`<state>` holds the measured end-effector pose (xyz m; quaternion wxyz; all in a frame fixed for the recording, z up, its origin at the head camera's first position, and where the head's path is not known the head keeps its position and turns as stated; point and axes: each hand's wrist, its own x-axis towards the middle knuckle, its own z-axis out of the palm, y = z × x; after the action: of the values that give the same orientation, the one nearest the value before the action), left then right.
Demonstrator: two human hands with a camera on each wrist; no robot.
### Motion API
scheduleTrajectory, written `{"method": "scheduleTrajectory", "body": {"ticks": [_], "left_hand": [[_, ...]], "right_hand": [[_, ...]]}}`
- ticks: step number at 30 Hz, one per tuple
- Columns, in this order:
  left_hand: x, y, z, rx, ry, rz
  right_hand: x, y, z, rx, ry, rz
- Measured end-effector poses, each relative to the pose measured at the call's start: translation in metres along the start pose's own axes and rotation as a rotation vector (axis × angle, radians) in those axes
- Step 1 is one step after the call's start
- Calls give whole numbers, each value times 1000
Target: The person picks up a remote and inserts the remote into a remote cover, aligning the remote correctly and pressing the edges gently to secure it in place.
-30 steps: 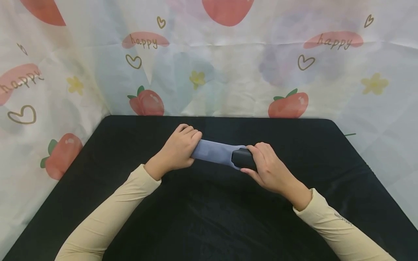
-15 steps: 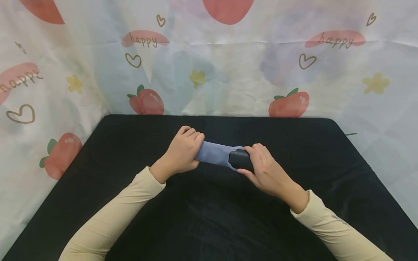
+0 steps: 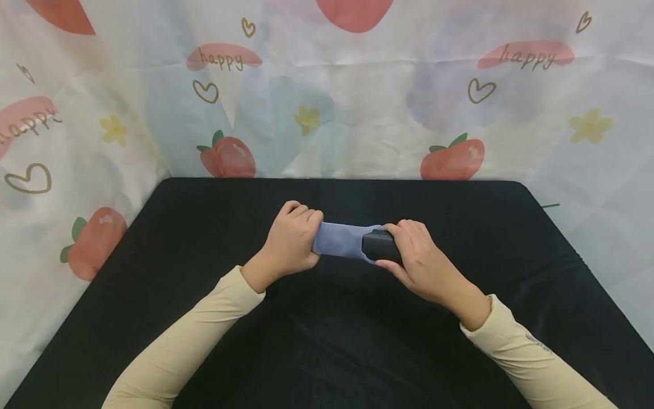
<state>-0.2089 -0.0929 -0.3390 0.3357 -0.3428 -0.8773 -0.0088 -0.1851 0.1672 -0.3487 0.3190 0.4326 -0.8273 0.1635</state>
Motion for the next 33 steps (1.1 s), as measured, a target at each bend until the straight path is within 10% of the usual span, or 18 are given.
{"method": "scheduleTrajectory", "body": {"ticks": [13,24,33], "left_hand": [[1,5,-13,92,-17,-41],[-2,21,-13,110,29,-134],[-2,28,-10,152,111,-148]], "right_hand": [[1,10,-20,11,90,19],[13,-6,-9,-218,334,-206],[11,-8,-7,-169,324,-145]]}}
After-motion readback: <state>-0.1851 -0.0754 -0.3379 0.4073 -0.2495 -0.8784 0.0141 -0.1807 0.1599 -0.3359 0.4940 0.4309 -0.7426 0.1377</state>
